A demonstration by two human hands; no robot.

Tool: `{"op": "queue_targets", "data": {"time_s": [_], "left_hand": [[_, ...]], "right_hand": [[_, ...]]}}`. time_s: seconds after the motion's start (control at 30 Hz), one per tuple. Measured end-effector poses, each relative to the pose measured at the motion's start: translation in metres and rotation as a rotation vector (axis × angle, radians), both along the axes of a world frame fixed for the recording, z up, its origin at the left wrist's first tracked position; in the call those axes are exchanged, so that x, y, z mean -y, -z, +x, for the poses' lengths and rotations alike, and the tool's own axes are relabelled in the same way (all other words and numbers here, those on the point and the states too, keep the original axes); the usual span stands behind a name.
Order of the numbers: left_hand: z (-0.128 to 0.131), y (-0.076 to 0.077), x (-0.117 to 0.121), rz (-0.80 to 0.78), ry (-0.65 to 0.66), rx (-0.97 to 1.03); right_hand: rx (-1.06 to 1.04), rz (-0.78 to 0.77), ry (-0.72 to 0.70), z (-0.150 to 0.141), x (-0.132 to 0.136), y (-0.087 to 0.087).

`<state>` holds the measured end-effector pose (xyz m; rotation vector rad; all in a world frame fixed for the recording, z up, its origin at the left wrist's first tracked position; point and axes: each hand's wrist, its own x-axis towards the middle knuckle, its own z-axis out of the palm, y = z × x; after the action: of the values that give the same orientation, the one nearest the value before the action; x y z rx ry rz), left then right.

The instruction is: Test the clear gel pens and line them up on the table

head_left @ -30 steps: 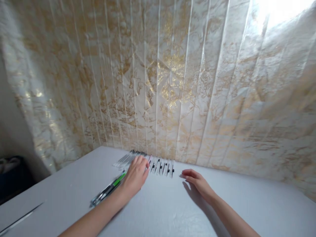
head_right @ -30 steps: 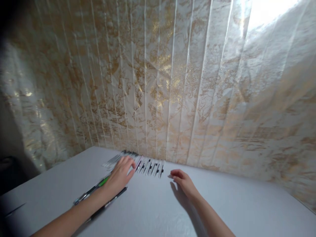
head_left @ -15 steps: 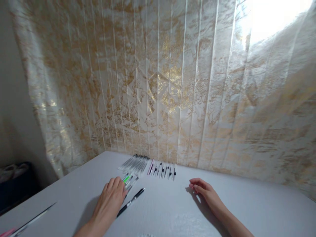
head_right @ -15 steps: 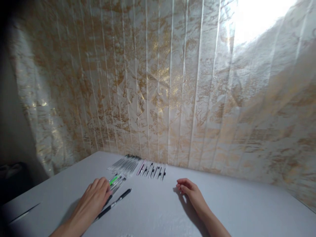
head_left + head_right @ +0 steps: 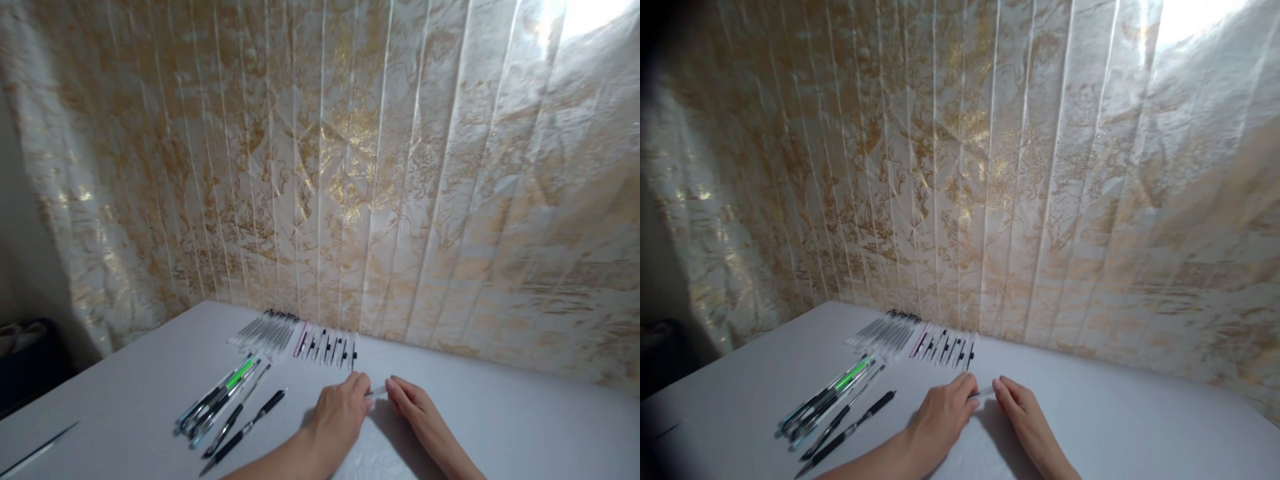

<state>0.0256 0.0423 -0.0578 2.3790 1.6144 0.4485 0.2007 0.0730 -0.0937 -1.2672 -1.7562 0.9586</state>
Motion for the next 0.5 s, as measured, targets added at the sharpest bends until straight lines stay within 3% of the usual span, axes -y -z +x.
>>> {"op": "queue_targets", "data": {"time_s": [0.2,0.5], "left_hand": [[-0.013,0.007,-0.01,0.051,0.062,0.188],[-0.014,0.008,-0.001,-0.095,0.103,0.186]], "right_hand": [[-0.015,-0.056,0.0,-0.001,-0.002,0.0],[-0.02,-0.039,-0.032,0.003,0.006,-0.003]]}}
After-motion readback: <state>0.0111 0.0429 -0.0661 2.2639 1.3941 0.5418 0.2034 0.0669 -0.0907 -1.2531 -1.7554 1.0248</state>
